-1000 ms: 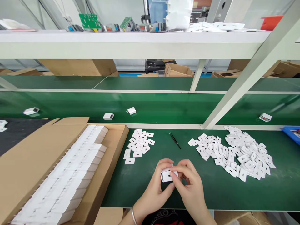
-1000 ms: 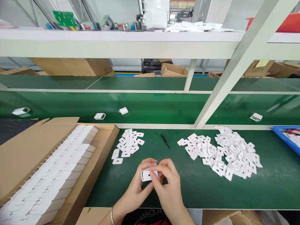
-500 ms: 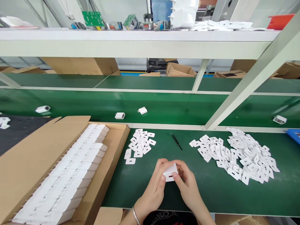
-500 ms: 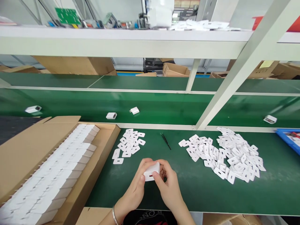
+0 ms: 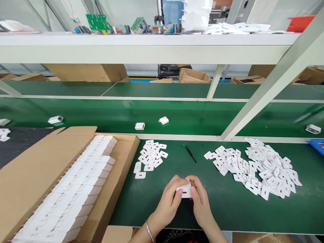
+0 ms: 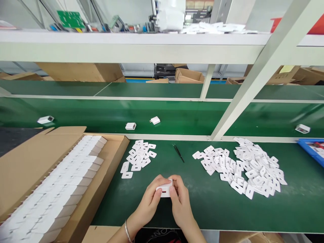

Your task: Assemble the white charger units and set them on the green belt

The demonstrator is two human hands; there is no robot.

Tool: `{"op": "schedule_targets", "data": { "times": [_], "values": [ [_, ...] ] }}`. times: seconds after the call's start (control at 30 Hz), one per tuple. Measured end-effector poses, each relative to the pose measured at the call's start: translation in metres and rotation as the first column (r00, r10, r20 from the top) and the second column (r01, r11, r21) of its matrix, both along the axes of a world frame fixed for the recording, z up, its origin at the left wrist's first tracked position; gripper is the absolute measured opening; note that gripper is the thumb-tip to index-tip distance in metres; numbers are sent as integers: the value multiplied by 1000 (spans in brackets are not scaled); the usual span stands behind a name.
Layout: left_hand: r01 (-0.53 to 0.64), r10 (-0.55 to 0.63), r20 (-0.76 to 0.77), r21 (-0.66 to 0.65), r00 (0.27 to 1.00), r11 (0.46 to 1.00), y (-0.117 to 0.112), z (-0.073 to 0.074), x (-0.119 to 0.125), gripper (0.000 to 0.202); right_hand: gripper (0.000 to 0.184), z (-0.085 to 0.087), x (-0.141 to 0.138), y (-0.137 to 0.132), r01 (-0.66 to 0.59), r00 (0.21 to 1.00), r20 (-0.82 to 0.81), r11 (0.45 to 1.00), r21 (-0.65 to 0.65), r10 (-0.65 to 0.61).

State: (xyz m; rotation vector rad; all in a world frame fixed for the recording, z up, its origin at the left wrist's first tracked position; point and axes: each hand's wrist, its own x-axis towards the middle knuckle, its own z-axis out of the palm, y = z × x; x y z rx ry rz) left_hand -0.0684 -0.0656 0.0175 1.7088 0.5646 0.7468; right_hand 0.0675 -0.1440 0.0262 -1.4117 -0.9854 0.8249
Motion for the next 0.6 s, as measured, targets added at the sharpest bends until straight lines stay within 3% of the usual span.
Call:
{"op": "schedule_targets", "data": {
  "times": [0.3, 0.43, 0.6],
  "values": [
    [3, -19, -95, -168, 995, 986, -2, -9, -6, 51, 41, -13, 3, 5, 22, 998, -52, 997, -70, -26],
    [29, -37, -45, -159, 998, 987, 1, -9, -4, 46, 43, -12, 3, 7, 33, 996, -85, 996, -84, -40],
    [6, -9, -22, -153, 1000, 988, 2, -10, -1, 43, 43, -14, 6, 6, -49, 996, -76, 995, -88, 42]
  ]
}}
